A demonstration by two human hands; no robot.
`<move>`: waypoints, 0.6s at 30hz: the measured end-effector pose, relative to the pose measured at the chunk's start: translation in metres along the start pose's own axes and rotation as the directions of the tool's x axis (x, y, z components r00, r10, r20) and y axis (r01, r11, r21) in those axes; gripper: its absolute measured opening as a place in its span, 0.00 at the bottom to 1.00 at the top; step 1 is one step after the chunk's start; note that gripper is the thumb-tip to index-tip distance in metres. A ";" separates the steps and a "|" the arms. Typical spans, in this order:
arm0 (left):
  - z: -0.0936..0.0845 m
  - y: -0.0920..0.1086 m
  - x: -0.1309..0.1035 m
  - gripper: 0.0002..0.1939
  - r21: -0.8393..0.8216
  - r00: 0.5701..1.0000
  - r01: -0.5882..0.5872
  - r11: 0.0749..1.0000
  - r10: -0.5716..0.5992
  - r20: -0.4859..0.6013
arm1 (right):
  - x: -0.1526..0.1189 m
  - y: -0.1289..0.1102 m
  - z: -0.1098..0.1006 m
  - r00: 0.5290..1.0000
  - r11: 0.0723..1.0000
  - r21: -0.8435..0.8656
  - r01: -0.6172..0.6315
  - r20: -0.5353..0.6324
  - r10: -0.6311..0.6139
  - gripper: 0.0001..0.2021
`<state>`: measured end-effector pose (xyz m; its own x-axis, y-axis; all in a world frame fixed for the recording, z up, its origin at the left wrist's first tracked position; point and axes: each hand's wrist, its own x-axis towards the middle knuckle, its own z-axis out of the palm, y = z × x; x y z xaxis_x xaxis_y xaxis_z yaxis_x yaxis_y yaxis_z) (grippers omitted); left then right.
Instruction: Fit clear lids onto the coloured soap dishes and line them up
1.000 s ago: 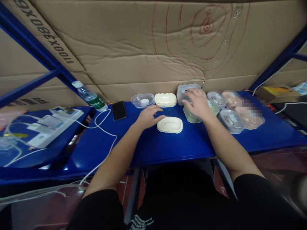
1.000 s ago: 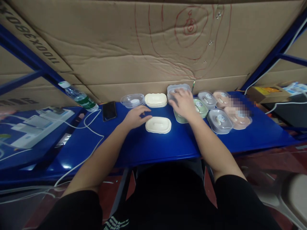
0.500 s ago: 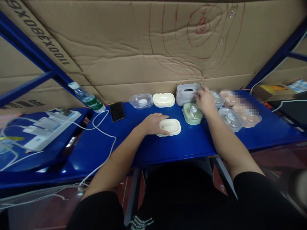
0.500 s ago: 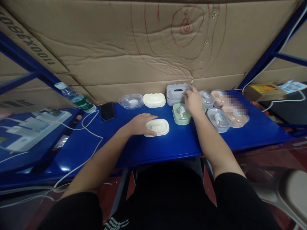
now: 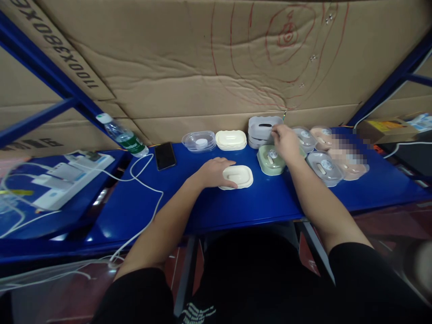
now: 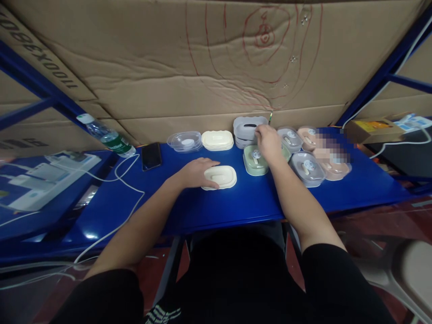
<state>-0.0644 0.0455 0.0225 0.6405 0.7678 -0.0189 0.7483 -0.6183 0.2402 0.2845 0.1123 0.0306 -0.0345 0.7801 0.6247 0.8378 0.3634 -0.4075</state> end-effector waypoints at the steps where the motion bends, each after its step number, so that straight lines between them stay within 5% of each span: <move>1: 0.000 0.000 0.000 0.57 -0.003 1.000 -0.002 1.000 0.002 -0.003 | -0.001 0.000 0.001 0.999 1.000 -0.017 -0.021 0.025 0.022 0.12; 11: 0.002 -0.002 0.001 0.55 -0.006 1.000 -0.017 1.000 0.017 -0.014 | 0.000 -0.003 0.001 0.991 0.992 -0.085 -0.093 0.093 0.101 0.07; 18: 0.003 -0.002 0.002 0.53 -0.024 1.000 -0.014 1.000 0.014 -0.001 | 0.002 -0.002 0.001 0.988 0.986 -0.167 -0.016 0.147 0.041 0.08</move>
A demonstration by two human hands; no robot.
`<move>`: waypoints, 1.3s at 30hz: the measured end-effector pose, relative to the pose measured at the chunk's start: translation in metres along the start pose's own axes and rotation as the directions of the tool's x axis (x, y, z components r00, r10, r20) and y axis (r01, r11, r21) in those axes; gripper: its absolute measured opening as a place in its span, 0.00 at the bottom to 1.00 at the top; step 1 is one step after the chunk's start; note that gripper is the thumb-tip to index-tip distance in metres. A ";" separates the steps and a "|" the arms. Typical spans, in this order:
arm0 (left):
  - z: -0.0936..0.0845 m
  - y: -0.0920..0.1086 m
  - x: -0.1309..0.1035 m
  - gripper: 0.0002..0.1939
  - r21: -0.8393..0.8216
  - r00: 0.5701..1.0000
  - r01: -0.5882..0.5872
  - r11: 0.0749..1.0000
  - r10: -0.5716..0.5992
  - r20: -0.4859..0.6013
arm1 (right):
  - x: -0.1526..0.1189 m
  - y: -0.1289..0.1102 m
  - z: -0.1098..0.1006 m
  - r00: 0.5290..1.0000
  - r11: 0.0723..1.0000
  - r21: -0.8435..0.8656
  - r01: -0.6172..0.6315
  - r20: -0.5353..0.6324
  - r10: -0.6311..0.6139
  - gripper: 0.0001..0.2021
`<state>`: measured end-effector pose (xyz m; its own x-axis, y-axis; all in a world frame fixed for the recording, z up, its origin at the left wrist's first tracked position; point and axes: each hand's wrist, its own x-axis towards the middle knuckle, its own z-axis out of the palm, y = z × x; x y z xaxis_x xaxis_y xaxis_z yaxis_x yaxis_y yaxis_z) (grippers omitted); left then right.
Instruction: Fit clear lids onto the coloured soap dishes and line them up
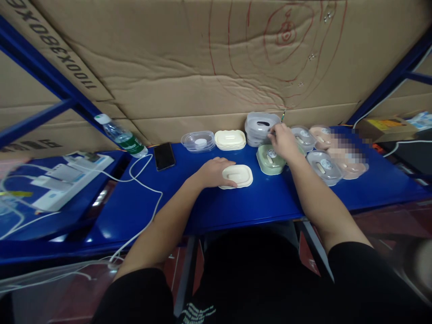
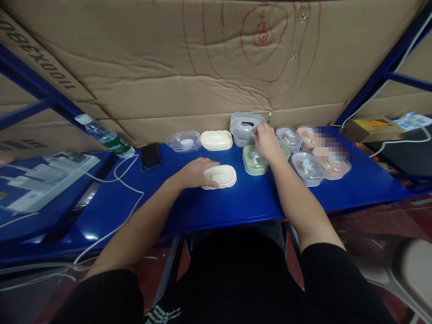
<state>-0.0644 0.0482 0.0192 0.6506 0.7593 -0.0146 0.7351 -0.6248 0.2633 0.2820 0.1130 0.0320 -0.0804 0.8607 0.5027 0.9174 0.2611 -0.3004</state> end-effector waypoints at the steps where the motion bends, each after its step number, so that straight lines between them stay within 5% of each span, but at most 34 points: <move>1: 0.001 -0.001 0.000 0.53 -0.003 1.000 -0.003 1.000 0.003 -0.003 | 0.000 0.000 0.001 1.000 1.000 -0.013 0.006 0.005 -0.006 0.09; 12: 0.000 -0.001 0.002 0.49 0.009 1.000 -0.028 1.000 0.027 0.008 | 0.003 0.005 0.008 1.000 0.994 -0.107 0.027 0.001 -0.027 0.18; 19: 0.001 -0.003 0.001 0.49 0.005 0.999 -0.039 0.999 0.039 -0.007 | 0.004 0.007 0.005 0.997 1.000 -0.003 0.026 -0.078 -0.026 0.16; 31: 0.003 0.003 0.004 0.51 0.025 0.999 -0.004 1.000 0.005 -0.035 | -0.005 -0.023 -0.018 0.988 0.990 0.114 0.082 -0.137 -0.066 0.15; 36: 0.002 -0.003 0.002 0.42 -0.019 0.987 0.014 1.000 -0.017 -0.162 | -0.017 -0.049 -0.026 0.980 0.953 0.230 0.196 -0.082 -0.182 0.22; 39: -0.004 -0.007 -0.001 0.50 -0.090 0.919 0.084 0.992 -0.112 -0.378 | -0.027 -0.070 -0.035 0.965 0.926 0.276 0.259 -0.043 -0.257 0.26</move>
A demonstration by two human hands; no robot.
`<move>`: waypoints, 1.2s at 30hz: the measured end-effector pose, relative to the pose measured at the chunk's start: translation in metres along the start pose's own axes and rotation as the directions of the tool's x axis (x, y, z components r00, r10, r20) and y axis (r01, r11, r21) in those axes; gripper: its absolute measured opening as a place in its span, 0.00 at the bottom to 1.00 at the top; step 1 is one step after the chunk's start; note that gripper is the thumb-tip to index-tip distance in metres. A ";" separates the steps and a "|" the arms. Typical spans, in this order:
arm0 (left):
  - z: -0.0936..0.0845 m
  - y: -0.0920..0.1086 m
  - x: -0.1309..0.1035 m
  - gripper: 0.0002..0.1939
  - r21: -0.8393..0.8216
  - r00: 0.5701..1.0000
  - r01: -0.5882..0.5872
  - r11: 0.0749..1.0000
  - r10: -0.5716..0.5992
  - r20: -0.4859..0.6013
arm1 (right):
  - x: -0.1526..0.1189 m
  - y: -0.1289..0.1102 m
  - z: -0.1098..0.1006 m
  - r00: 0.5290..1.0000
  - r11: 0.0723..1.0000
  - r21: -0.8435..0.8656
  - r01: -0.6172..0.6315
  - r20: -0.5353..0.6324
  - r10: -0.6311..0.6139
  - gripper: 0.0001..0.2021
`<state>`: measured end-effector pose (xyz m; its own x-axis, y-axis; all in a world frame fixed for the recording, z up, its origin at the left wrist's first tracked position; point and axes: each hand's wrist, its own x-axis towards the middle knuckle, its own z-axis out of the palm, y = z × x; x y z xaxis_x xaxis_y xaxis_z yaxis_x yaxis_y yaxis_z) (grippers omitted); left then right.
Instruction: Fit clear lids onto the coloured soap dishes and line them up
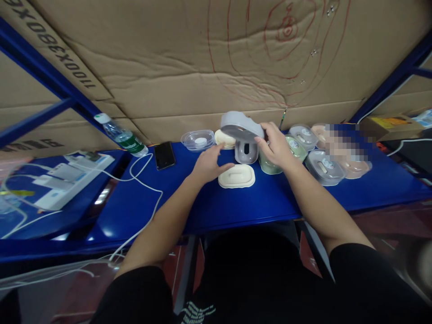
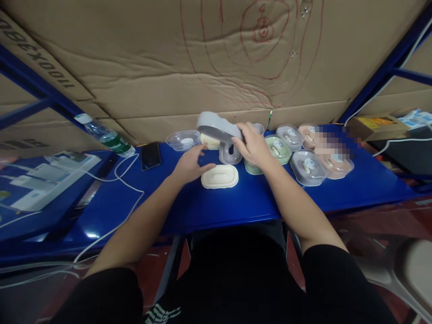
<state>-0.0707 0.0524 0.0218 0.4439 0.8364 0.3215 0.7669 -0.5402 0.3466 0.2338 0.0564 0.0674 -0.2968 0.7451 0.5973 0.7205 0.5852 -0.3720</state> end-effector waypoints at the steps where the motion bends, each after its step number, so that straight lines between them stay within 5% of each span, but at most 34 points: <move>1: -0.004 0.000 -0.001 0.56 0.001 0.994 0.023 1.000 -0.023 -0.108 | -0.001 -0.007 -0.001 0.999 0.999 0.022 0.030 0.022 -0.030 0.26; 3: -0.016 0.001 -0.004 0.71 0.044 0.954 0.050 0.998 -0.035 -0.298 | -0.003 -0.018 -0.001 0.993 0.994 0.070 0.084 0.073 -0.089 0.27; 5: -0.028 0.007 -0.008 0.78 0.122 0.933 0.034 0.992 0.012 -0.360 | -0.004 -0.023 -0.001 0.983 0.988 0.104 0.110 0.135 -0.124 0.27; 9: -0.039 0.027 -0.013 0.63 0.245 0.976 -0.141 0.959 0.175 -0.127 | -0.004 -0.024 0.003 0.959 0.988 0.100 0.119 0.248 -0.140 0.27; 12: -0.035 0.035 -0.013 0.55 0.213 0.971 -0.241 0.947 0.237 0.044 | -0.002 -0.018 0.003 0.938 0.983 0.117 0.144 0.299 -0.173 0.26; 17: -0.034 0.020 -0.009 0.67 0.093 0.974 -0.202 0.975 0.190 0.125 | 0.004 0.003 -0.002 0.948 0.982 0.074 0.175 0.257 -0.188 0.21; 21: -0.037 0.010 -0.010 0.60 0.078 0.961 -0.141 0.987 0.117 0.249 | 0.003 0.017 -0.001 0.914 0.980 0.007 0.198 0.360 -0.187 0.14; 26: -0.033 0.013 -0.012 0.55 0.042 0.952 -0.142 0.989 0.125 0.278 | -0.002 0.019 0.009 0.837 0.966 -0.025 0.256 0.506 -0.208 0.13; 31: -0.031 0.019 -0.012 0.56 0.019 0.942 -0.132 0.991 0.120 0.314 | -0.003 0.015 0.014 0.859 0.960 -0.112 0.258 0.482 -0.174 0.08; 36: -0.031 0.020 -0.012 0.57 0.024 0.943 -0.117 0.993 0.103 0.317 | -0.001 0.007 0.004 0.935 0.967 -0.157 0.200 0.327 -0.140 0.12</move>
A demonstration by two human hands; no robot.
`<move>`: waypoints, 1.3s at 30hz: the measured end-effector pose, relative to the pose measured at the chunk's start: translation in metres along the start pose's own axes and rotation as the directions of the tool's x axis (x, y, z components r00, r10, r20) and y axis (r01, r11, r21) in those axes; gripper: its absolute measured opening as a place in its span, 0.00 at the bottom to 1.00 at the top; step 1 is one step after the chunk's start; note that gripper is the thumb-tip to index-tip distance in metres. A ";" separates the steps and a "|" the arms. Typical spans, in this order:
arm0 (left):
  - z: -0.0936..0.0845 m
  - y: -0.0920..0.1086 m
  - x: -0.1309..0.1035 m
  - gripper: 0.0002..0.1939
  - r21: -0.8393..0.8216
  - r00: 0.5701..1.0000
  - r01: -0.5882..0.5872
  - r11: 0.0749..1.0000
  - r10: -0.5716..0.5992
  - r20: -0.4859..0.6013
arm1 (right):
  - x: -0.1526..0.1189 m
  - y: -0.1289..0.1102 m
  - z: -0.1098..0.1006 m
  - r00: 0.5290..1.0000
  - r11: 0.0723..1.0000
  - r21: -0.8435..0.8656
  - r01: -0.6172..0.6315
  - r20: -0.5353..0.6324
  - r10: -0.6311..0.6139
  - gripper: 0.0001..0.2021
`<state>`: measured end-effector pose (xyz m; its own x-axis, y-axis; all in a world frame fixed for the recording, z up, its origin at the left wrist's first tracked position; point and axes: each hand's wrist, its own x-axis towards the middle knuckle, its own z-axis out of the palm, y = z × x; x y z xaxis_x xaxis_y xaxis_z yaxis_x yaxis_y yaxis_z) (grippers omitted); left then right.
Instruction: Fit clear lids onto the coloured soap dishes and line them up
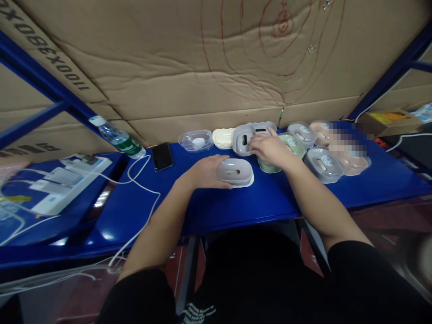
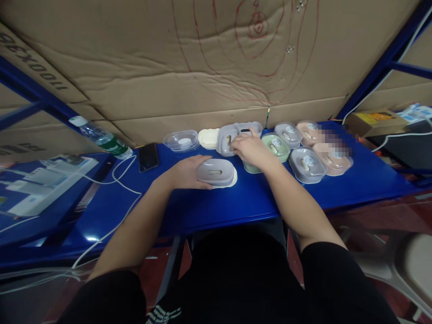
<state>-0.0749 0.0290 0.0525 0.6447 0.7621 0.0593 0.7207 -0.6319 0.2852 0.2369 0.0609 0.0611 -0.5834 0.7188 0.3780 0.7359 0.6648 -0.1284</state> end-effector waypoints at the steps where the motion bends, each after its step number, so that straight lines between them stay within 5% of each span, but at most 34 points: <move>1: 0.000 0.000 0.000 0.57 0.001 1.000 -0.001 1.000 0.001 0.002 | 0.000 -0.001 -0.004 0.999 1.000 0.003 -0.020 -0.041 0.020 0.12; 7: 0.004 -0.002 0.000 0.59 0.004 1.000 0.000 1.000 0.000 0.002 | 0.001 0.012 -0.016 0.944 0.980 0.015 -0.196 -0.266 0.193 0.12; 12: 0.005 -0.002 0.001 0.60 0.019 1.000 0.012 1.000 -0.012 0.014 | 0.003 0.039 0.004 0.889 0.943 0.088 -0.320 -0.315 0.331 0.15; 18: 0.004 -0.001 0.001 0.59 0.003 1.000 0.012 1.000 -0.012 0.022 | 0.007 0.055 0.023 0.895 0.961 0.179 -0.213 -0.360 0.265 0.24; 22: 0.005 -0.002 0.001 0.58 -0.023 1.000 0.020 1.000 -0.020 -0.005 | 0.005 0.031 0.010 0.890 0.975 0.207 -0.076 -0.427 0.160 0.22; 26: 0.007 -0.005 0.002 0.56 -0.069 0.999 0.009 0.998 -0.011 -0.037 | 0.002 -0.015 -0.005 0.978 0.952 0.282 0.122 -0.195 -0.068 0.28; 29: 0.009 -0.008 0.004 0.50 -0.114 0.996 -0.039 0.993 0.030 -0.079 | 0.000 -0.041 -0.003 0.979 0.935 0.297 0.194 0.009 -0.206 0.36; 35: 0.015 -0.011 0.005 0.46 -0.172 0.986 -0.104 0.980 0.079 -0.150 | 0.000 -0.045 0.007 0.967 0.960 0.263 0.097 0.202 -0.153 0.47; 39: 0.016 -0.010 0.004 0.49 -0.159 0.988 -0.115 0.981 0.096 -0.121 | -0.001 -0.042 0.006 0.967 0.955 0.290 0.065 0.216 -0.132 0.47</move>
<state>-0.0751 0.0359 0.0348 0.6756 0.7092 0.2013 0.5923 -0.6847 0.4247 0.2044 0.0335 0.0612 -0.7357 0.6516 0.1846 0.5647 0.7407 -0.3639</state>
